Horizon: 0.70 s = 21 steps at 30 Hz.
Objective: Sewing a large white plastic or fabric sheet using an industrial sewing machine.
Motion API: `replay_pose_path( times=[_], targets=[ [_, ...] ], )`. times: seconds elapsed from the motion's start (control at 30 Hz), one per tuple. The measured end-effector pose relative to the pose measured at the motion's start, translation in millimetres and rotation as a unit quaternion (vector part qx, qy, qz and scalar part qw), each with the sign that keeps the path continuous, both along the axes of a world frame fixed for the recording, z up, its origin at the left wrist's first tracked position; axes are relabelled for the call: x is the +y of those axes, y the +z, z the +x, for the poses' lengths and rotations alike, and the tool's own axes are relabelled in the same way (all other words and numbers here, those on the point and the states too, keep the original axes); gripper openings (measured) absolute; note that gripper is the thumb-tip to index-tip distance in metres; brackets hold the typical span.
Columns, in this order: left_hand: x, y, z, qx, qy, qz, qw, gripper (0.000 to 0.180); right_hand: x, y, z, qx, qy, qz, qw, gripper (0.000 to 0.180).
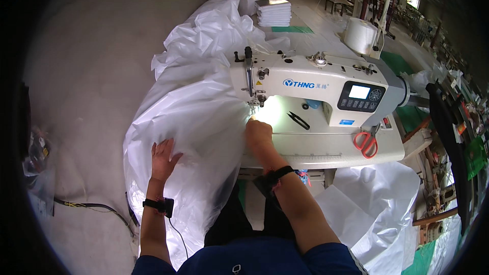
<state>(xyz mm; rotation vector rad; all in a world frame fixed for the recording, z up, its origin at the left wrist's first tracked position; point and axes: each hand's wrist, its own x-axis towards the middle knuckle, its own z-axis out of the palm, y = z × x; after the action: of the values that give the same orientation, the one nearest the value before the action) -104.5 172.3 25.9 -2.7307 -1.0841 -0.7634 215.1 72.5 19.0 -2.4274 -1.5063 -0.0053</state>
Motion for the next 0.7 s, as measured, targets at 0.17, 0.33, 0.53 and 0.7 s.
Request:
replay_pose_path(
  times=[0.17, 0.33, 0.53, 0.7],
  targets=[
    [25.6, -9.6, -35.9, 0.027, 0.03, 0.046, 0.998, 0.037, -6.2, -5.1, 2.7, -0.008, -0.012, 0.037, 0.999, 0.02],
    [70.9, -3.3, -122.2, -0.011, 0.182, 0.133, 0.974, 0.027, -4.0, -3.1, -14.4, -0.025, 0.0, 0.055, 0.998, 0.018],
    [-12.1, 156.9, -88.6, -0.043, 0.14, 0.302, 0.942, 0.031, -16.8, -21.0, 6.6, -0.021, -0.02, 0.113, 0.993, 0.027],
    [-140.9, 195.7, -96.2, 0.111, 0.128, 0.019, 0.985, 0.024, -71.3, 7.2, -20.3, 0.67, -0.001, 0.2, 0.715, 0.052]
  ],
)
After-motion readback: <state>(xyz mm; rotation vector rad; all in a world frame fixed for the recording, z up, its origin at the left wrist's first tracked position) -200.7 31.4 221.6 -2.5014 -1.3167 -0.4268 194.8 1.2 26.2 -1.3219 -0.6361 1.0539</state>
